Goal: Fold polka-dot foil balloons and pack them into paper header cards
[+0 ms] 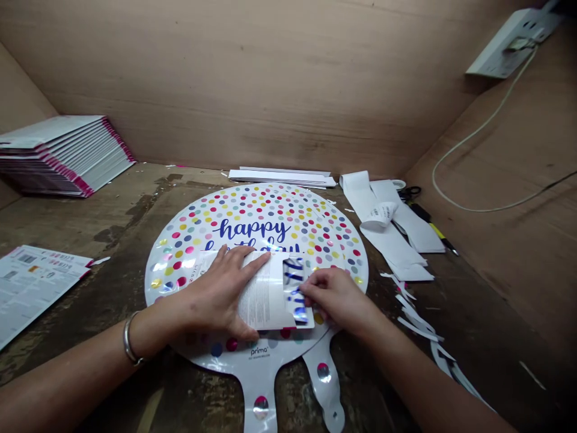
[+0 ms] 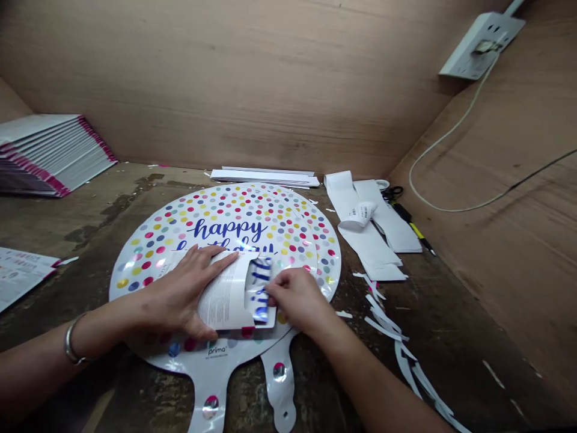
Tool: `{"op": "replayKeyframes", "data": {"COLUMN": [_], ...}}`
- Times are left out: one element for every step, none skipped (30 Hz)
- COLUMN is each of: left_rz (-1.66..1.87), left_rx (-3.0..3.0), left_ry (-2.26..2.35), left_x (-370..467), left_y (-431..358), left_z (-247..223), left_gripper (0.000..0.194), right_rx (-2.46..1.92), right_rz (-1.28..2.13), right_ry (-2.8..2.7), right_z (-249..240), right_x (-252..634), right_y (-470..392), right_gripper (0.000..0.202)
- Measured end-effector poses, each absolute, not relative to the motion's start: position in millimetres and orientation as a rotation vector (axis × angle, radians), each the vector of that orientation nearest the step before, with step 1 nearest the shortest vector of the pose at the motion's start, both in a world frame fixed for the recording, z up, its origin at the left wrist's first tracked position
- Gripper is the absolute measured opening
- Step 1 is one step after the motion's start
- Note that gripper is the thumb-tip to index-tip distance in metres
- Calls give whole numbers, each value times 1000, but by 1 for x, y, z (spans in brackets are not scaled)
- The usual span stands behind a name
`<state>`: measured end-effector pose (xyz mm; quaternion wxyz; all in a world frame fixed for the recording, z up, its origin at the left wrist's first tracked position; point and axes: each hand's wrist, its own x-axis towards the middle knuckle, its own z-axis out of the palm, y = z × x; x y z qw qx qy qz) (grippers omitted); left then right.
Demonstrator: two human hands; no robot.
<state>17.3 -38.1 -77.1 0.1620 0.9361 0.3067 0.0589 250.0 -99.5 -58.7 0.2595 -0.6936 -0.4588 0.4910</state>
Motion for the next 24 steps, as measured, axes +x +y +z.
{"op": "replayKeyframes", "data": {"left_rz": [185, 196, 195, 185, 160, 121, 75, 28, -11, -35, -44, -41, -33, -25, -15, 0, 20, 41, 59, 75, 91, 109, 135, 169], "left_rx": [2680, 2686, 2687, 2683, 2675, 2668, 2665, 2664, 2668, 2673, 2678, 2679, 2674, 2659, 2637, 2609, 2582, 2556, 2533, 2510, 2490, 2473, 2459, 2448], "left_ry": [843, 815, 793, 780, 769, 743, 706, 663, 619, 584, 574, 598, 643, 702, 765, 819, 854, 867, 867, 862, 858, 865, 887, 919], "left_x": [21, 24, 26, 27, 26, 24, 21, 17, 12, 8, 4, -1, -5, -8, -12, -15, -18, -20, -21, -22, -21, -21, -20, -18], "left_y": [-39, -40, -41, -41, -40, -40, -39, -40, -41, -42, -45, -48, -52, -56, -60, -64, -68, -71, -73, -75, -77, -79, -80, -81], "left_z": [-76, -75, -74, -73, -72, -71, -70, -70, -69, -68, -67, -67, -67, -68, -69, -70, -71, -72, -72, -73, -73, -74, -75, -76], "left_gripper": [122, 122, 122, 123, 124, 123, 119, 111, 99, 85, 70, 60, 56, 55, 55, 55, 55, 58, 61, 63, 64, 63, 60, 56], "right_rx": [-1853, -1811, -1771, -1754, -1762, -1785, -1806, -1802, -1756, -1676, -1595, -1542, -1533, -1562, -1599, -1624, -1631, -1630, -1620, -1590, -1544, -1485, -1417, -1351], "right_rz": [1349, 1361, 1348, 1298, 1202, 1059, 880, 701, 550, 438, 360, 303, 253, 192, 122, 73, 60, 71, 100, 143, 197, 254, 315, 388], "right_ry": [-1303, -1379, -1470, -1570, -1673, -1780, -1882, -1978, -2086, -2202, -2311, -2397, -2451, -2473, -2477, -2485, -2502, -2511, -2511, -2509, -2501, -2485, -2469, -2460], "right_z": [-58, -57, -56, -54, -52, -50, -51, -52, -56, -61, -66, -72, -77, -79, -80, -79, -76, -71, -67, -63, -61, -61, -62, -64], "right_x": [241, 233, 228, 226, 228, 232, 239, 246, 252, 257, 259, 258, 254, 248, 241, 233, 226, 221, 218, 216, 215, 215, 215, 215], "right_y": [-98, -95, -94, -93, -92, -92, -93, -95, -98, -102, -107, -114, -121, -129, -137, -143, -147, -148, -146, -142, -136, -129, -122, -117], "right_gripper": [16, 17, 18, 19, 19, 18, 16, 17, 22, 28, 35, 39, 41, 41, 39, 34, 26, 19, 17, 18, 18, 15, 12, 10]}}
